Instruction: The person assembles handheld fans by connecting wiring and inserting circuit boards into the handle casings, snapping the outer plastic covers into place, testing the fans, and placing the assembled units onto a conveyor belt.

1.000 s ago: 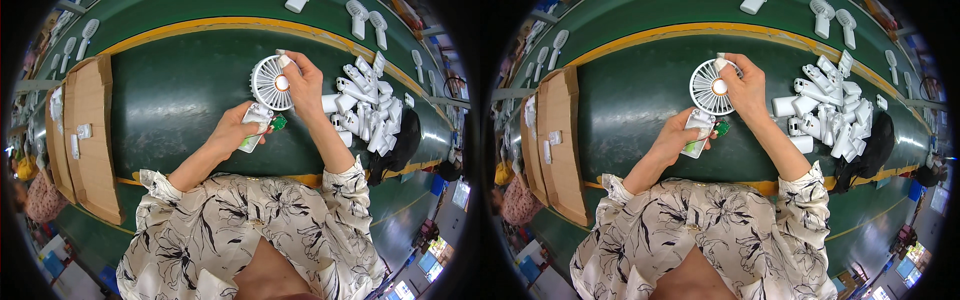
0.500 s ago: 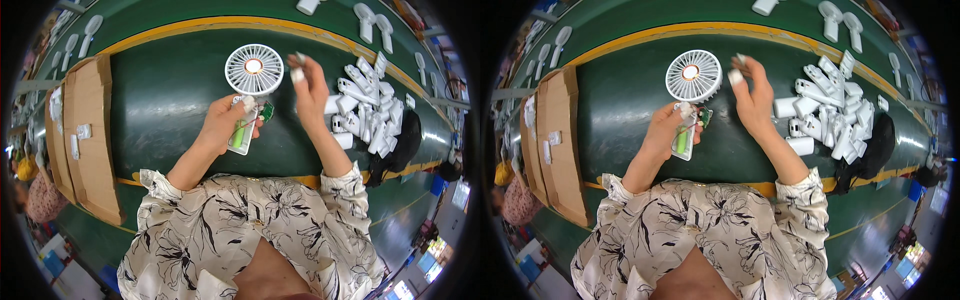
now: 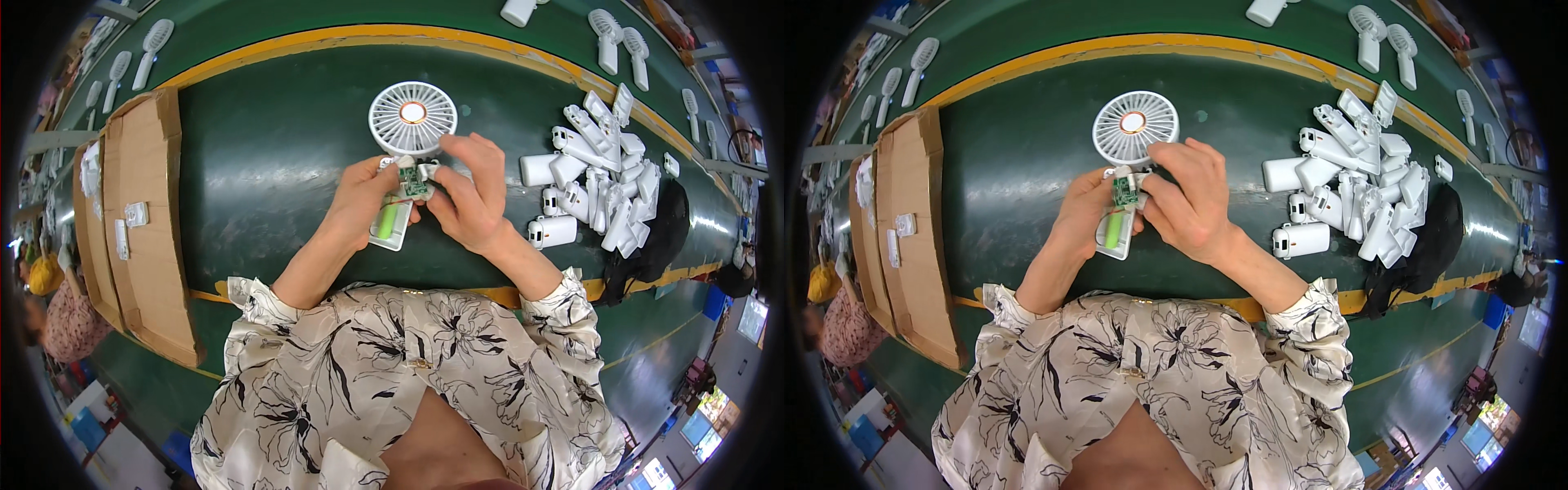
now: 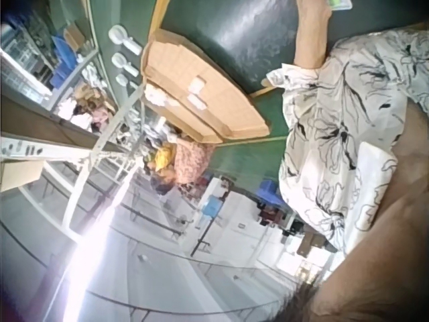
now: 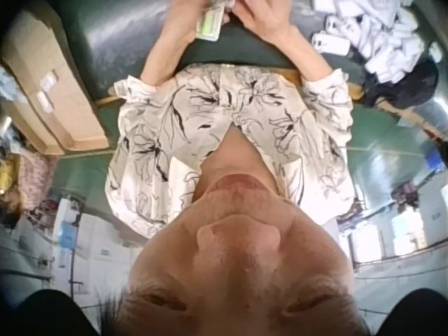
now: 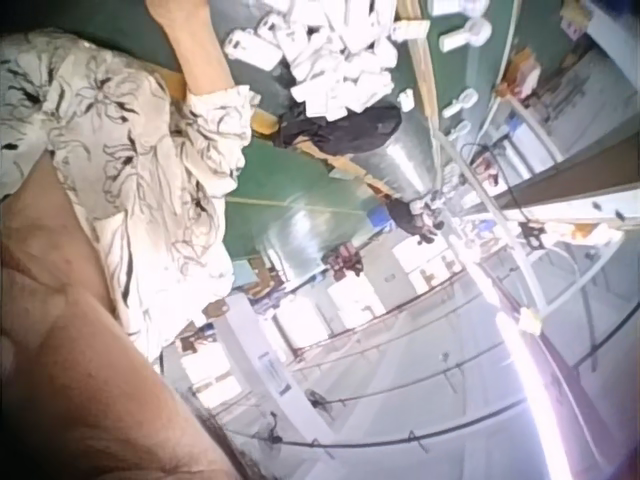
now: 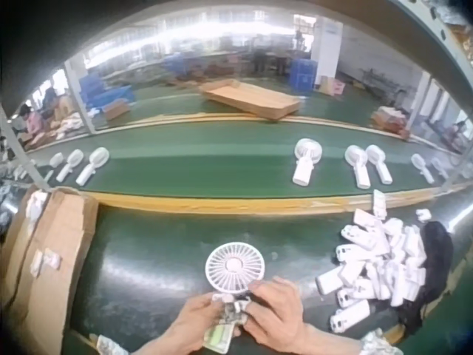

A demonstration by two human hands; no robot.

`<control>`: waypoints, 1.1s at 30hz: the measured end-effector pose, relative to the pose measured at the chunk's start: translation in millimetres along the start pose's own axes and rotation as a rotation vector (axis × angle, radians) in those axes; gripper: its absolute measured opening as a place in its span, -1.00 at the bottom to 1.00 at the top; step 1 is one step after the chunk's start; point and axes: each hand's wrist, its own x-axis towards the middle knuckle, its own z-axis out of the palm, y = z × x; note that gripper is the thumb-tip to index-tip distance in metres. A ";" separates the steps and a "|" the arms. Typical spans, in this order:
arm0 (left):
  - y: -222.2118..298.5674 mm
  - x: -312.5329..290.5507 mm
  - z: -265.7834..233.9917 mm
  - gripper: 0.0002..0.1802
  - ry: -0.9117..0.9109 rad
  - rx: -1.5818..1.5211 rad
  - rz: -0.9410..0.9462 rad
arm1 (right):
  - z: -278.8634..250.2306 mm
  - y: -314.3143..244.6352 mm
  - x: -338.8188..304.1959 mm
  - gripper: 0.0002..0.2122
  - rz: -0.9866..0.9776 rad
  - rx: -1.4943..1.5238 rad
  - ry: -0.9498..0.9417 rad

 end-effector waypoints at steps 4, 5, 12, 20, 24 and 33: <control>-4.5 -0.9 3.7 -0.75 -0.037 0.013 -0.075 | 0.9 -3.4 9.0 -0.76 -0.062 0.029 -0.113; -4.3 -1.6 3.4 -0.75 -0.082 0.005 -0.103 | -2.6 -3.4 14.3 -0.77 -0.039 0.098 -0.219; -7.0 -1.7 0.6 -0.75 -0.182 -0.004 -0.159 | -15.0 -2.3 30.7 -0.79 0.070 0.185 -0.447; -6.5 -3.2 -2.4 -0.81 -0.217 -0.011 -0.158 | -15.8 -0.4 32.6 -0.87 0.146 0.289 -0.525; -9.7 -0.8 -7.6 -0.81 -0.280 -0.113 -0.141 | -17.0 -7.9 29.5 -0.87 0.149 0.292 -0.476; -7.8 -3.4 8.8 -0.71 0.051 -0.199 0.026 | 0.3 -13.3 -9.5 -0.86 -0.133 -0.082 -0.110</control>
